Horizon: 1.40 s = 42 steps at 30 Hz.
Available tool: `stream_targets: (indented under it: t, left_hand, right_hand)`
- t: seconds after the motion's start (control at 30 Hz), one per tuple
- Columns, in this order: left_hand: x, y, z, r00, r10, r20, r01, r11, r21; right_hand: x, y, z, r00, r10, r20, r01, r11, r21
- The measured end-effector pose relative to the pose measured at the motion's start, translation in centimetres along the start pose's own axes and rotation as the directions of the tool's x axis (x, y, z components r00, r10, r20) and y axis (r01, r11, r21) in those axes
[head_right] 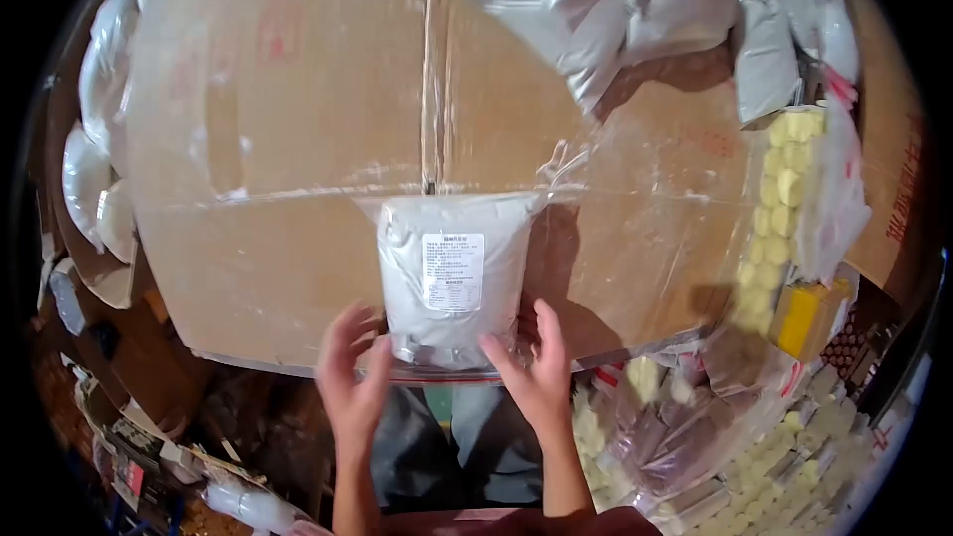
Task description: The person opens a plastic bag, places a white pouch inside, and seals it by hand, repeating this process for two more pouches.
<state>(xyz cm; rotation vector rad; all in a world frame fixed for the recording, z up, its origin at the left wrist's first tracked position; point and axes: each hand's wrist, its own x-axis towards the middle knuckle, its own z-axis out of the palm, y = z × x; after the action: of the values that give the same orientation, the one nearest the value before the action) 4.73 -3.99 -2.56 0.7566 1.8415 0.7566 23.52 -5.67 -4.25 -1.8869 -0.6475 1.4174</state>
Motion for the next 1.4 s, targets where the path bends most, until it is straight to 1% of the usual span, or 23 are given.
stream_targets:
  t: [0.03,0.07,0.13,0.17,0.2,0.27,0.37,0.4,0.47,0.53,0.57,0.6,0.67,0.73,0.77,0.87,0.97,1.07,1.1,1.2,1.27,1.33,1.4]
  left_hand:
    - [0.3,0.3,1.4,0.998,0.023,0.051,-0.025,0.999,0.030]
    - [0.9,0.4,2.4,0.994,0.047,0.096,-0.053,0.997,0.058]
    - [2.0,2.0,2.4,0.974,-0.098,0.205,0.122,0.987,-0.108]
    - [2.5,3.1,2.4,0.949,-0.155,0.276,0.210,0.960,-0.183]
    - [3.1,4.3,2.0,0.919,-0.088,0.385,0.223,0.921,-0.320]
    - [4.1,6.1,1.1,0.838,-0.087,0.539,0.286,0.911,-0.297]
    - [1.1,8.0,-0.1,0.865,0.062,0.498,0.124,0.936,-0.330]
    - [-0.5,7.7,-0.8,0.846,0.166,0.506,0.057,0.916,-0.396]
    - [-5.4,10.2,-3.5,0.815,0.161,0.557,0.113,0.898,-0.425]
    - [-9.3,12.0,-6.6,0.782,0.208,0.588,0.050,0.918,-0.392]
    - [-10.6,12.9,-7.7,0.802,0.207,0.561,0.030,0.923,-0.383]
    - [-11.7,12.6,-8.0,0.851,0.189,0.490,0.074,0.880,-0.469]
    - [-13.6,15.2,-8.9,0.893,0.092,0.440,0.167,0.841,-0.515]
    - [-14.2,14.7,-9.0,0.910,0.005,0.415,0.196,0.877,-0.439]
    - [-15.5,16.8,-9.9,0.913,0.010,0.409,0.214,0.841,-0.498]
    - [-16.2,18.6,-12.5,0.921,0.079,0.381,0.066,0.933,-0.353]
    - [-14.1,18.4,-14.9,0.939,0.085,0.332,0.013,0.960,-0.281]
    - [-11.4,15.6,-16.4,0.965,-0.012,0.261,0.113,0.919,-0.377]
    - [-11.0,15.4,-17.6,0.940,-0.067,0.335,0.191,0.915,-0.354]
    - [-15.3,16.0,-22.2,0.908,0.231,0.350,0.006,0.827,-0.562]
    - [-14.1,9.5,-22.3,0.809,0.342,0.479,-0.054,0.854,-0.518]
    - [-17.6,12.0,-27.7,0.809,0.081,0.582,-0.008,0.992,-0.126]
    - [-23.4,16.5,-33.3,0.792,-0.203,0.576,0.030,0.955,0.295]
  right_hand:
    - [0.8,-0.3,0.2,0.998,0.050,0.025,-0.048,0.993,-0.105]
    - [1.6,-1.1,0.6,0.995,0.086,0.047,-0.086,0.996,0.006]
    - [2.4,-3.4,1.7,0.982,0.148,0.117,-0.171,0.962,0.212]
    - [2.3,-4.9,2.2,0.964,0.215,0.158,-0.255,0.918,0.304]
    - [3.1,-4.0,1.9,0.921,0.304,0.245,-0.370,0.880,0.297]
    - [3.2,-5.4,1.3,0.849,0.318,0.422,-0.470,0.820,0.328]
    - [1.4,-5.5,0.3,0.921,0.106,0.374,-0.239,0.913,0.331]
    - [-0.6,-7.8,-0.3,0.935,0.004,0.355,-0.118,0.947,0.299]
    - [-4.8,-9.8,-2.3,0.860,-0.101,0.500,-0.099,0.928,0.358]
    - [-10.2,-12.6,-3.8,0.852,-0.120,0.510,-0.024,0.964,0.267]
    - [-12.6,-13.8,-4.4,0.860,-0.162,0.484,0.061,0.974,0.217]
    - [-15.0,-14.7,-4.7,0.859,-0.209,0.468,0.147,0.975,0.165]
    - [-18.5,-16.2,-4.7,0.796,-0.212,0.568,0.247,0.969,0.015]
    - [-21.1,-17.7,-3.7,0.736,-0.206,0.645,0.336,0.938,-0.083]
    - [-22.2,-18.3,-3.0,0.712,-0.201,0.673,0.359,0.928,-0.102]
    - [-24.5,-19.9,-0.6,0.657,-0.185,0.730,0.400,0.907,-0.131]
    - [-25.9,-21.2,1.7,0.615,-0.164,0.771,0.421,0.895,-0.145]
    - [-26.8,-22.4,4.1,0.573,-0.121,0.810,0.432,0.885,-0.173]
    - [-27.1,-22.7,4.9,0.562,-0.104,0.820,0.434,0.882,-0.185]
    - [-27.1,-23.7,7.8,0.544,-0.039,0.838,0.421,0.877,-0.232]
    - [-26.7,-24.4,10.2,0.543,-0.002,0.840,0.410,0.873,-0.262]
    - [-26.4,-24.9,12.6,0.542,0.029,0.840,0.399,0.871,-0.287]
    - [-25.9,-25.4,14.8,0.541,0.055,0.839,0.379,0.874,-0.302]
